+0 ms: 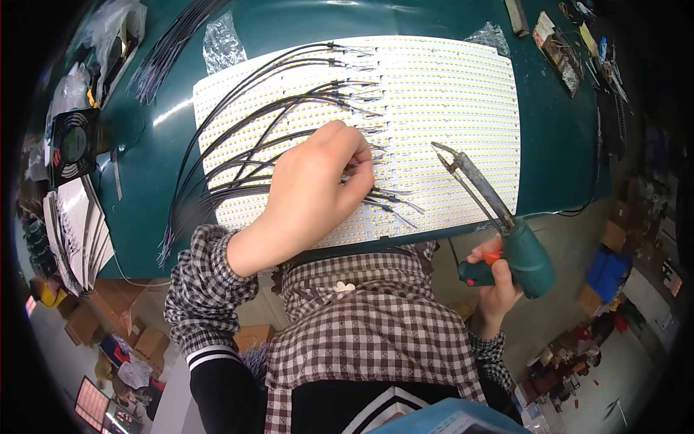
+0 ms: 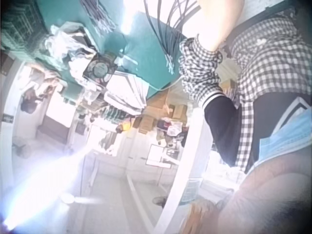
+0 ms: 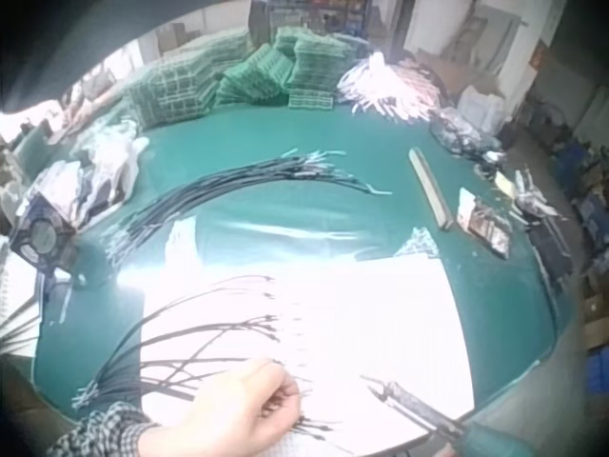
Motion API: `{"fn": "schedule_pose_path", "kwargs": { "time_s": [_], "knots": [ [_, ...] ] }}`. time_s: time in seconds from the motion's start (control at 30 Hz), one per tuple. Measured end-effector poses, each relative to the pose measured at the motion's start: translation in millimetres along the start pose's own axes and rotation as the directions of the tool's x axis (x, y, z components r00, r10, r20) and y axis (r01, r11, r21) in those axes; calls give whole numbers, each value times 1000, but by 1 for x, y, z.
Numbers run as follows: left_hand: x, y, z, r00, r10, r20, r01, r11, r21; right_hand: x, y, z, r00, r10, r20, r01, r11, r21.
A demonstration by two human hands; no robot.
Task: The person uses a soldering iron to attach black wires to a large LED panel. They hold the wires in place with one hand while applying heat and solder with the other, working sequentially along the edge of the panel.
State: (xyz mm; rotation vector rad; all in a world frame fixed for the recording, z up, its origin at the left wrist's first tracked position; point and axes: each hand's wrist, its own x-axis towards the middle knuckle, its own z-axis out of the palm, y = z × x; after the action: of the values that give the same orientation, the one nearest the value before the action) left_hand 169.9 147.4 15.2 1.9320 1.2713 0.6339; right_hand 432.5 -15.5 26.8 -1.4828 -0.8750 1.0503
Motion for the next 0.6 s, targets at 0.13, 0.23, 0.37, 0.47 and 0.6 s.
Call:
{"fn": "schedule_pose_path", "kwargs": {
  "time_s": [0.13,0.23,0.37,0.47,0.6],
  "knots": [
    [0,-5,4,1000,4,-16,-5,999,-35,-3,-1,4,1000,19,2,-19,1000,-17],
    [0,-3,3,1000,-2,-23,1,998,-56,-5,1,-1,998,44,47,-46,998,41],
    [-2,-5,7,998,45,-52,-46,999,-15,-7,1,4,997,54,55,-56,997,48],
    [-2,-5,8,996,69,-54,-69,998,4,-11,7,1,996,64,62,-60,997,-55],
    [-2,-5,9,995,86,-57,-85,996,18,-10,11,-4,993,20,120,8,973,-229]
  ]
}}
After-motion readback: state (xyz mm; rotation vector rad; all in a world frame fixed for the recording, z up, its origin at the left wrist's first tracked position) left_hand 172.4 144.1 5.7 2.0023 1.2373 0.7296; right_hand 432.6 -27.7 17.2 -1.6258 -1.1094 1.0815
